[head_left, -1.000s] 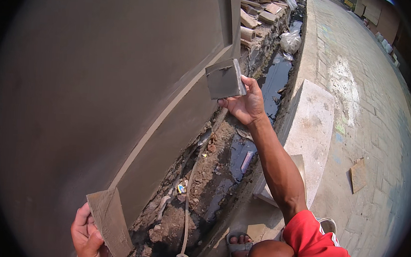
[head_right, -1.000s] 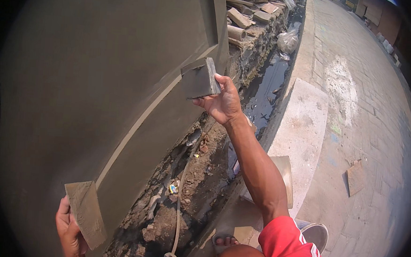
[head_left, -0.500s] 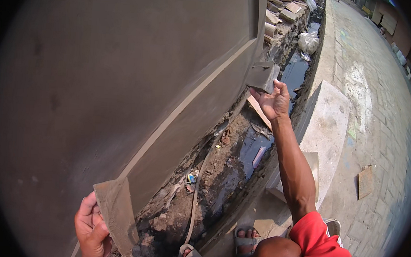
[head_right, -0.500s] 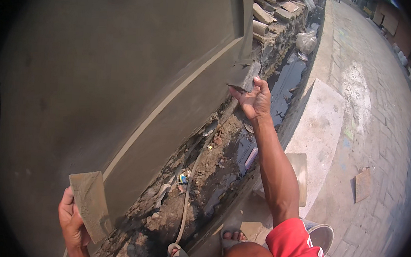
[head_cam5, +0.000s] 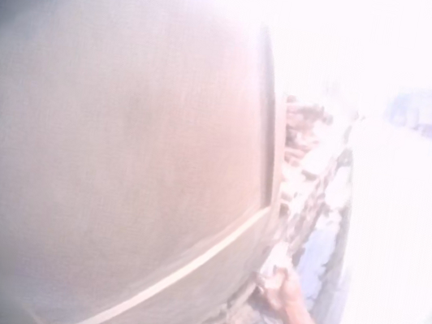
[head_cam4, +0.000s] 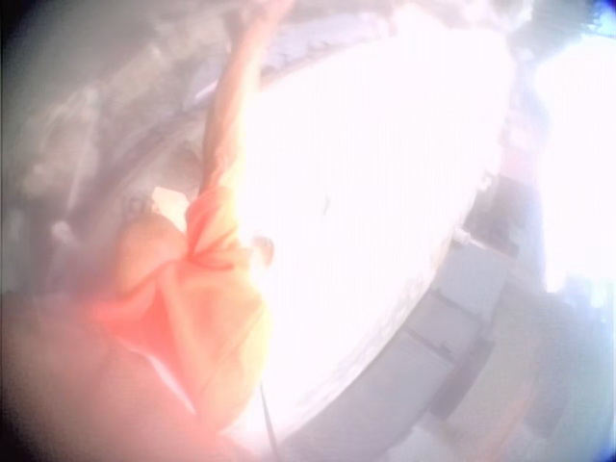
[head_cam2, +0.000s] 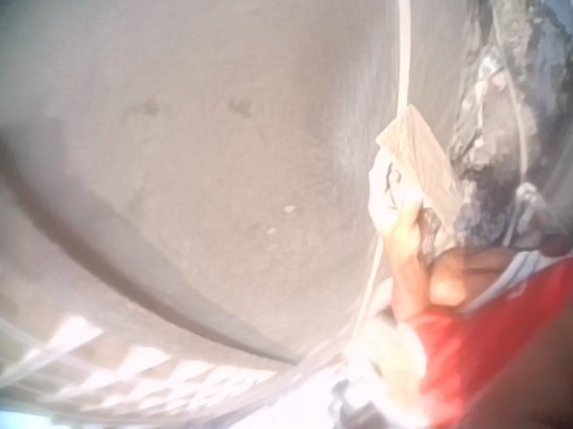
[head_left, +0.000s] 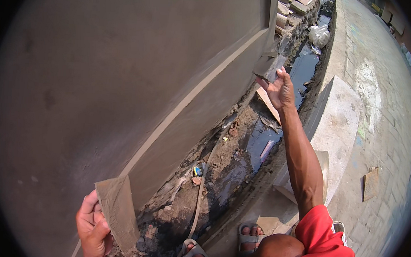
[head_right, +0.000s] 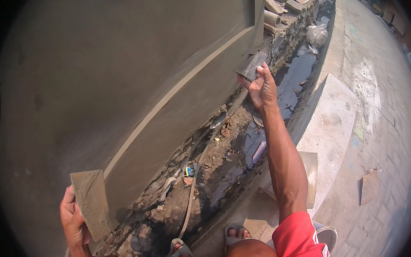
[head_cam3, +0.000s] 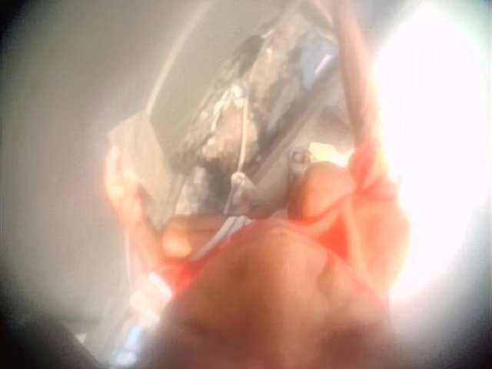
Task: The person smooths a freshly plastered wall using a small rectangular trowel and a larger flat trowel. They repeatedly scrape and level the surface along a vertical line, occasionally switching tools and adjusting grip to refine the finish.
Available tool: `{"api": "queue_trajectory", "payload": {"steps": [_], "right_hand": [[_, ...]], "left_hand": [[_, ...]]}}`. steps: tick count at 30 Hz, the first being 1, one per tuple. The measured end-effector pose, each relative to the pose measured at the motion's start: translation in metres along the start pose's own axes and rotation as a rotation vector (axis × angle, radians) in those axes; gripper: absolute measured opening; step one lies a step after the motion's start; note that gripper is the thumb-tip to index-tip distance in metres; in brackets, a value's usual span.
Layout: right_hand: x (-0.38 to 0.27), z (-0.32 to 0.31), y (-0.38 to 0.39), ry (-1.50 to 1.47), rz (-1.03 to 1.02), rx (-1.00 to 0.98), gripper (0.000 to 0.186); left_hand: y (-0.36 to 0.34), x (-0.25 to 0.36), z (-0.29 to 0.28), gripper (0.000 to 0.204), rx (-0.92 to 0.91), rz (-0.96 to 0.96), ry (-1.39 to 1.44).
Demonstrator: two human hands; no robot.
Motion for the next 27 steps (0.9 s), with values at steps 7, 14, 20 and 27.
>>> {"api": "queue_trajectory", "payload": {"steps": [7,14,20,27], "right_hand": [[0.023,0.016,0.016,-0.162,0.098,-0.004,0.044],[0.046,0.046,0.069,-0.039,-0.035,0.045,0.050],[0.069,0.077,0.127,0.419,-0.270,-0.137,0.074],[0.109,0.088,0.155,0.785,-0.662,-0.238,0.066]], "left_hand": [[-0.001,-0.001,0.011,0.056,0.053,0.003,-0.019],[0.004,0.003,0.003,0.058,0.054,0.025,-0.032],[0.011,0.004,-0.007,0.061,0.049,0.034,-0.009],[0.025,0.012,-0.019,0.061,0.086,0.039,-0.013]]}}
Point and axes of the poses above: each hand's wrist, its own y-axis away from the middle knuckle, its own z-axis out of the palm, x = y × z, the point moved 4 cm from there along -y, towards the middle knuckle, and after that the axes turned 12 degrees about x, right-handed, at the moved point
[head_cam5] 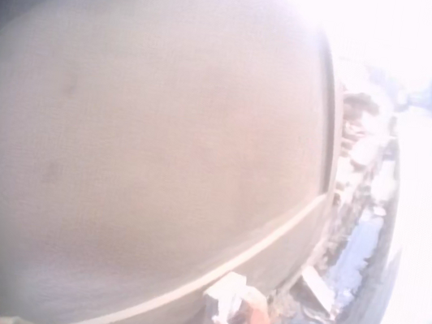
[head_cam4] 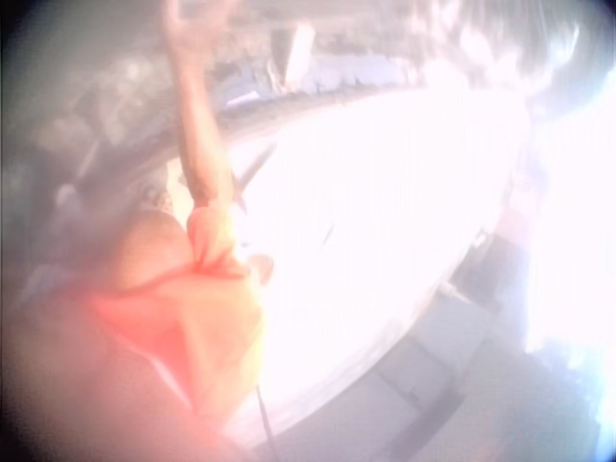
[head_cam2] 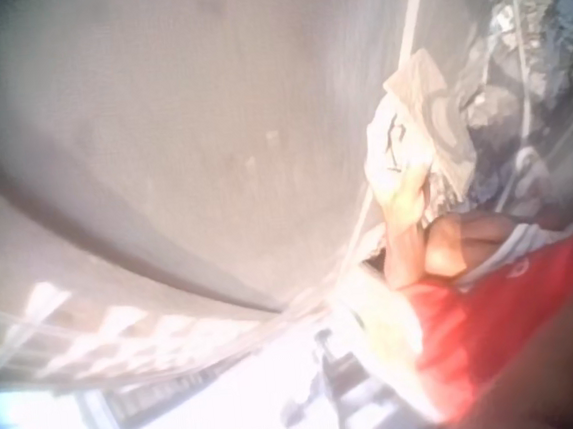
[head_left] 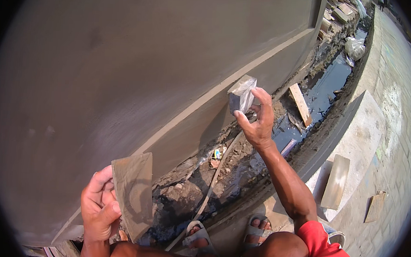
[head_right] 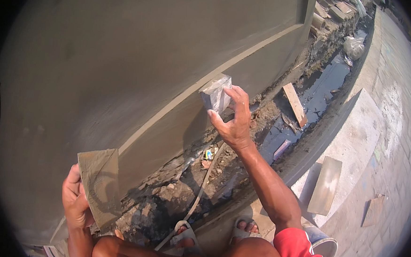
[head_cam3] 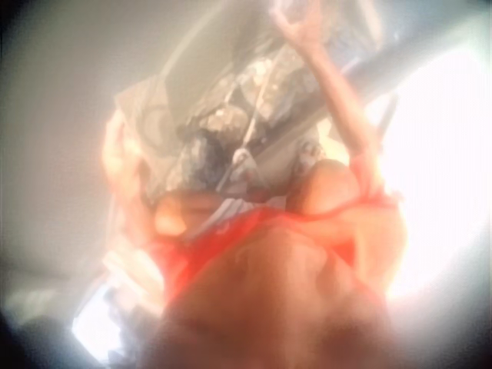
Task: The person smooths a freshly plastered wall using a small rectangular trowel and a larger flat trowel. They repeatedly scrape and level the surface along a vertical line, occasionally switching tools and adjusting grip to refine the finish.
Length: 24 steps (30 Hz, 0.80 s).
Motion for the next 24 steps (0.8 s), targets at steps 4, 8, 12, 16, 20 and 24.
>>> {"api": "queue_trajectory", "payload": {"steps": [4,8,12,16,20,24], "right_hand": [[-0.013,0.015,-0.002,0.158,-0.213,0.028,0.066],[-0.013,0.029,0.002,0.241,-0.267,0.047,0.061],[0.010,0.016,0.023,0.273,-0.218,-0.008,0.058],[0.004,-0.001,0.024,0.308,-0.113,0.014,0.059],[-0.017,0.009,-0.003,0.266,-0.154,0.035,0.062],[0.000,0.026,0.016,0.302,-0.234,-0.019,0.065]], "left_hand": [[0.007,0.003,-0.009,0.058,0.047,0.002,0.002],[0.010,0.003,-0.015,0.057,0.079,0.023,-0.011],[0.011,0.004,-0.015,0.057,0.066,0.038,0.018],[0.012,0.005,-0.016,0.059,0.071,0.021,0.000],[0.009,0.006,-0.008,0.063,0.065,0.001,0.004],[0.009,0.006,-0.006,0.065,0.035,-0.002,0.003]]}}
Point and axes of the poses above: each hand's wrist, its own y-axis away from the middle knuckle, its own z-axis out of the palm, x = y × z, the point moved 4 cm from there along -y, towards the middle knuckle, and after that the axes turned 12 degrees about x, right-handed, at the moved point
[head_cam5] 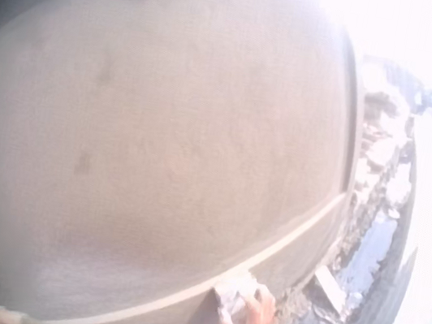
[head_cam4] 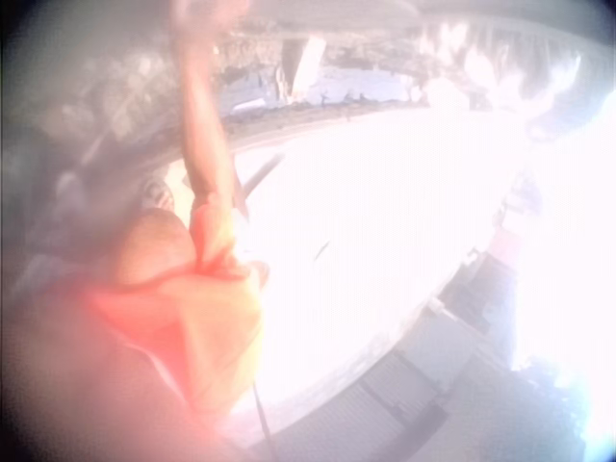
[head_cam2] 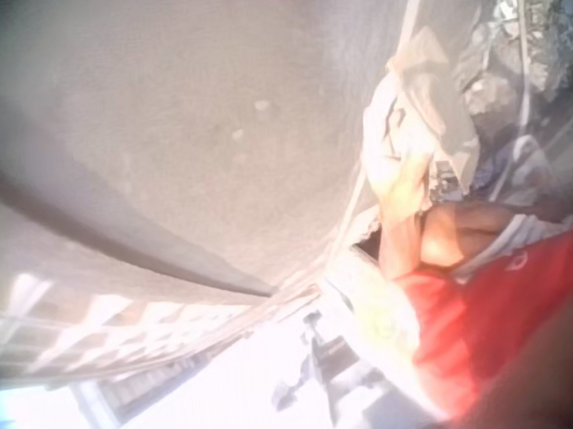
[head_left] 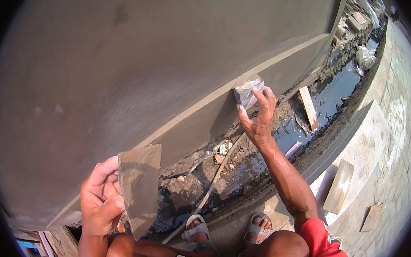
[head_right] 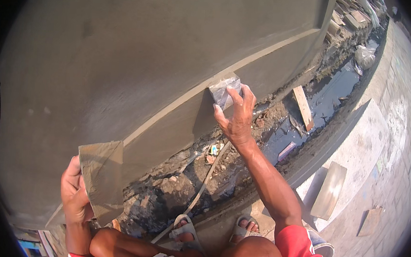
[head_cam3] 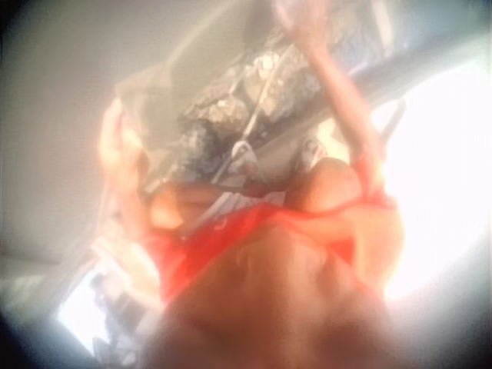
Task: The person smooths a freshly plastered wall using a small rectangular trowel and a larger flat trowel. They repeatedly scrape and level the surface along a vertical line, occasionally switching tools and adjusting grip to refine the finish.
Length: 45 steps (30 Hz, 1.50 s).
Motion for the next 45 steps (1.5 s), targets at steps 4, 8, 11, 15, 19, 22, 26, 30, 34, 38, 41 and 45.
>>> {"api": "queue_trajectory", "payload": {"steps": [4,8,11,15,19,22,26,30,34,38,41,45], "right_hand": [[0.007,-0.022,0.018,0.106,0.066,-0.097,0.058],[-0.016,-0.050,-0.023,0.072,0.130,-0.004,0.049],[-0.046,-0.056,-0.063,0.213,-0.002,-0.088,0.045],[-0.057,-0.042,-0.076,0.358,-0.114,-0.159,0.043],[-0.074,-0.013,-0.058,0.416,-0.171,-0.262,0.045],[-0.114,0.008,-0.035,0.335,-0.257,-0.327,0.046],[-0.146,0.011,-0.016,-0.011,-0.254,-0.498,0.044],[-0.112,-0.022,-0.059,0.148,-0.154,-0.284,0.042],[-0.047,-0.046,-0.099,0.404,-0.082,-0.146,0.037],[-0.066,-0.016,-0.070,0.403,-0.178,-0.304,0.039],[-0.113,0.006,-0.045,0.325,-0.154,-0.443,0.041],[-0.140,0.007,-0.024,0.014,-0.217,-0.505,0.041]], "left_hand": [[0.001,0.000,-0.002,0.066,-0.007,0.014,0.017],[0.001,0.000,-0.004,0.067,0.009,-0.016,0.001],[0.001,0.001,-0.005,0.065,0.006,-0.016,0.023],[0.001,0.001,-0.011,0.067,-0.016,-0.014,0.020],[0.003,0.000,-0.026,0.074,-0.052,-0.001,0.003],[0.001,0.000,-0.024,0.074,-0.072,0.000,0.016],[0.000,0.003,-0.013,0.074,-0.101,-0.004,0.029],[0.003,0.002,-0.020,0.074,-0.090,0.021,-0.006],[0.002,-0.001,-0.025,0.074,-0.101,0.012,0.021],[-0.001,-0.002,-0.025,0.075,-0.094,0.006,0.040],[0.000,0.004,-0.018,0.075,-0.081,0.007,0.003],[-0.004,0.003,-0.006,0.075,-0.108,0.025,-0.027]]}}
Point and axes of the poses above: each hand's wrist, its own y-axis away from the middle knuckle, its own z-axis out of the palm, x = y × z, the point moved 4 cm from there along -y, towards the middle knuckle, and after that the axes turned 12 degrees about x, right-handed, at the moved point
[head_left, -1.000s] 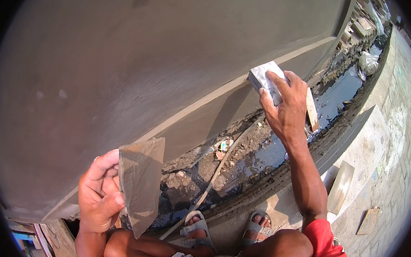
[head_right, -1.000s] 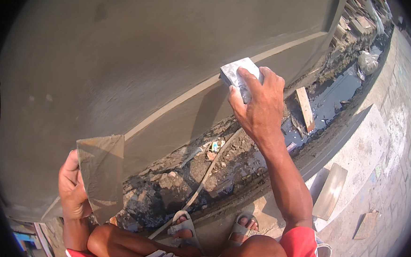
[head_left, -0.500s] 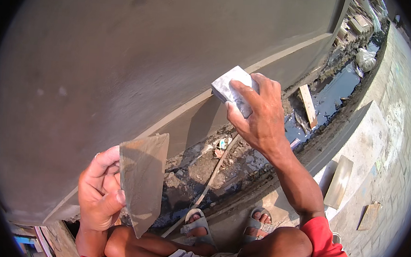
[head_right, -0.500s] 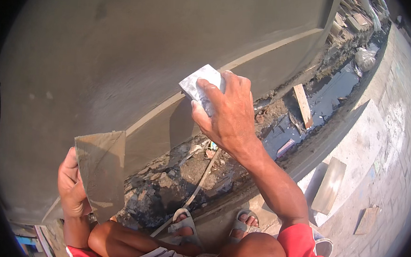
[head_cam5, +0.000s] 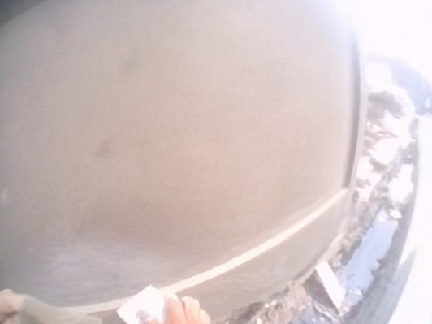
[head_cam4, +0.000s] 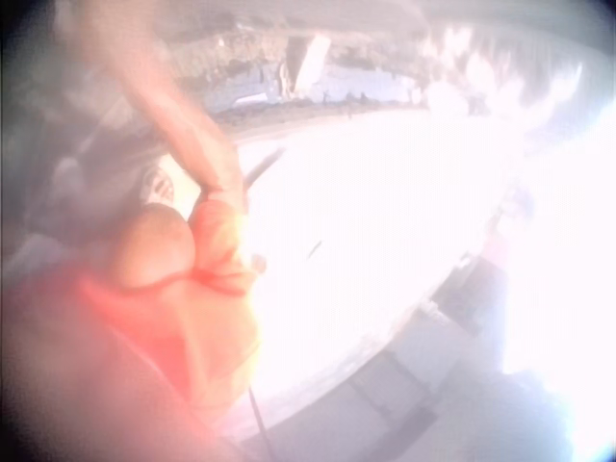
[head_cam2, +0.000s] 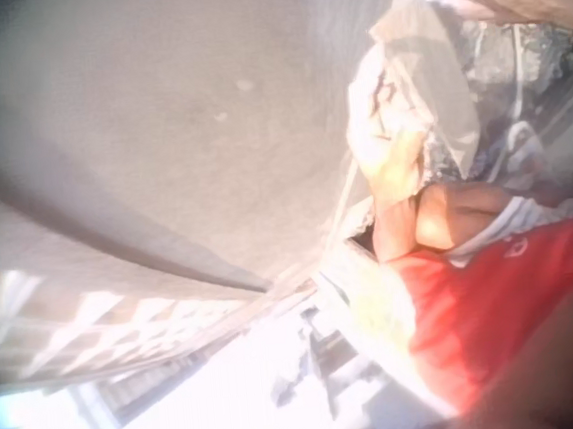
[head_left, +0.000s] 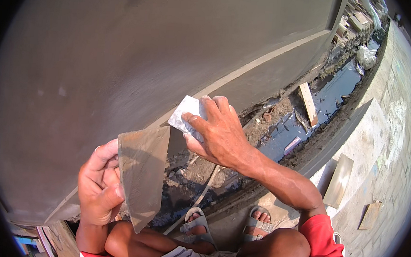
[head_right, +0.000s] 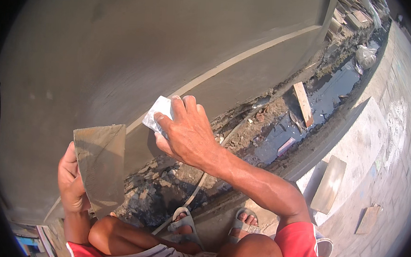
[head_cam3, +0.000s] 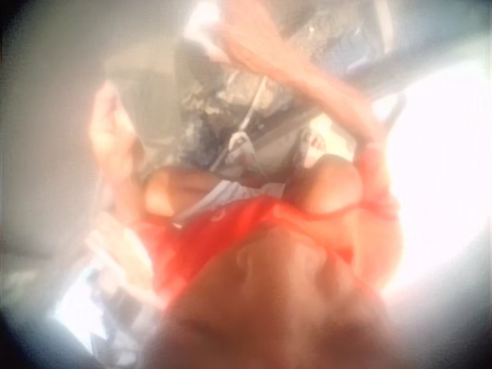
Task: The person smooths a freshly plastered wall using a small rectangular trowel and a larger flat trowel. They repeatedly scrape and level the surface along a vertical line, occasionally switching tools and adjusting grip to refine the finish.
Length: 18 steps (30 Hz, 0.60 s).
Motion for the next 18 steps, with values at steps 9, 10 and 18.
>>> {"api": "queue_trajectory", "payload": {"steps": [9,10,18], "right_hand": [[0.119,-0.066,-0.023,0.379,0.237,0.273,0.038],[0.115,-0.058,-0.018,0.411,0.205,0.249,0.038],[0.020,-0.009,0.003,0.017,0.055,-0.022,0.041]], "left_hand": [[0.007,-0.001,-0.014,0.075,0.039,-0.013,0.003],[0.006,-0.003,-0.017,0.075,0.040,-0.004,0.000],[-0.004,-0.001,0.007,0.076,0.004,0.028,0.002]]}}
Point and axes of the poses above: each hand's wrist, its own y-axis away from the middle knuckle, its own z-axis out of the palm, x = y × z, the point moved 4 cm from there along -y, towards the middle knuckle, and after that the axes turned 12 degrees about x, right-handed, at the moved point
